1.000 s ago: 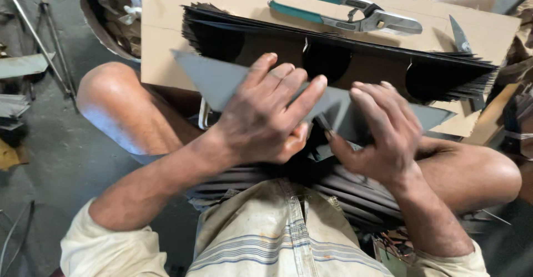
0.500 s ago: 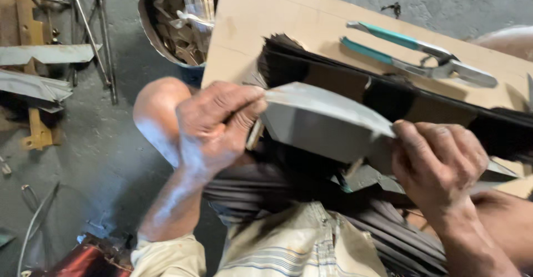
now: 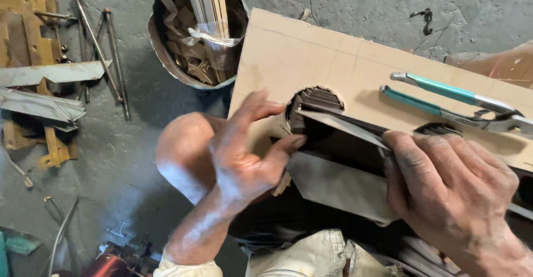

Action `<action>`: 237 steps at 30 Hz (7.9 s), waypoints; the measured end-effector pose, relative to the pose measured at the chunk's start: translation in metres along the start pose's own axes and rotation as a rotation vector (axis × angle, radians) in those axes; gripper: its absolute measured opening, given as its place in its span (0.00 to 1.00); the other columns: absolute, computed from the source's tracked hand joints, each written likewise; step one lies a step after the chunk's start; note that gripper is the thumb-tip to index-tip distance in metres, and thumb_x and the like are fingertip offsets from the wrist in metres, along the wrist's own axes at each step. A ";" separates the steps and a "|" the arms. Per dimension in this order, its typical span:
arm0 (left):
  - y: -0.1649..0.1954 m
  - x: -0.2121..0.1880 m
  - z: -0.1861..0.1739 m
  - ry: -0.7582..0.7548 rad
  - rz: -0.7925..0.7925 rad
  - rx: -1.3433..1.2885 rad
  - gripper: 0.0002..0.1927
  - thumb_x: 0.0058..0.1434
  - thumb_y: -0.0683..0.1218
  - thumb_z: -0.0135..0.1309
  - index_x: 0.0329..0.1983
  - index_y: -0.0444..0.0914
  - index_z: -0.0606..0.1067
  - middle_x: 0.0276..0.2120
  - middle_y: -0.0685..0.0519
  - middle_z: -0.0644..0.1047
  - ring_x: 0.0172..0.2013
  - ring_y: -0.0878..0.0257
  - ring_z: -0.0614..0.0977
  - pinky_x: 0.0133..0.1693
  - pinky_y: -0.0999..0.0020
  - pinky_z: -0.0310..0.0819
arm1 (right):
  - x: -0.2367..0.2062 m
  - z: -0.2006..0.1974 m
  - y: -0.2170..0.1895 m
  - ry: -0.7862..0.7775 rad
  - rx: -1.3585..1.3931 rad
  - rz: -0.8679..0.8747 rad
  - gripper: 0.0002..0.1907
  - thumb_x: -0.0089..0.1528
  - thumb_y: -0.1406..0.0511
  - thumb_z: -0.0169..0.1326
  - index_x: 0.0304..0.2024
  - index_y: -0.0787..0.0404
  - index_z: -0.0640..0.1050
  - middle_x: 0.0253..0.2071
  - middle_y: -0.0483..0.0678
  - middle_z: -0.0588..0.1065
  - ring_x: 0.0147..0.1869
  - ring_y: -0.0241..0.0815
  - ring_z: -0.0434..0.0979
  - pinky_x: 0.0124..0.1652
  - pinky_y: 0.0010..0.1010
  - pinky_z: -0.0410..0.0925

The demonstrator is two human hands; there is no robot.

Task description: The person sits on the floor with a cardboard template board on their lap holding a stack of dark thin sheets. They align, square up and fan through the stack against the template cutouts, repeatedly adjusting the edges and lifting sections of the stack by hand.

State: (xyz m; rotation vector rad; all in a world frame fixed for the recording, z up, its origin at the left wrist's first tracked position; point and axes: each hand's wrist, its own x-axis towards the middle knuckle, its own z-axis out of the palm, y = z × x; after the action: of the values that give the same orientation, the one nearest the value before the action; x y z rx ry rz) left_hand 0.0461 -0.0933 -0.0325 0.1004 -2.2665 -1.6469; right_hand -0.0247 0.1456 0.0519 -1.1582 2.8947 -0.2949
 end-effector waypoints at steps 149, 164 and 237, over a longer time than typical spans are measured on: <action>-0.001 0.017 0.020 -0.010 -0.193 -0.062 0.14 0.72 0.42 0.62 0.49 0.28 0.70 0.43 0.40 0.77 0.43 0.58 0.82 0.53 0.69 0.80 | -0.124 0.005 0.113 0.090 -0.065 0.243 0.19 0.55 0.65 0.64 0.48 0.66 0.84 0.35 0.52 0.79 0.43 0.51 0.81 0.72 0.69 0.51; -0.001 0.013 0.016 -0.045 -0.224 0.023 0.16 0.74 0.45 0.62 0.50 0.28 0.69 0.43 0.40 0.77 0.45 0.59 0.83 0.56 0.68 0.81 | -0.123 0.008 0.114 0.122 -0.068 0.216 0.17 0.54 0.65 0.63 0.45 0.64 0.82 0.34 0.51 0.77 0.42 0.50 0.80 0.68 0.61 0.62; 0.075 0.085 0.130 -0.650 0.810 0.371 0.12 0.49 0.31 0.55 0.39 0.26 0.76 0.29 0.46 0.76 0.28 0.56 0.81 0.29 0.62 0.79 | -0.364 0.090 0.172 -0.064 0.067 0.437 0.21 0.58 0.65 0.64 0.53 0.64 0.78 0.41 0.53 0.79 0.43 0.43 0.77 0.45 0.37 0.72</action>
State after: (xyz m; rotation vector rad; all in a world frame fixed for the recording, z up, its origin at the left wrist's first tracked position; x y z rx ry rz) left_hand -0.0635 0.0282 0.0216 -1.2476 -2.4822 -0.8773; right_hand 0.1295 0.5010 -0.0889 -0.4914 2.9486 -0.3302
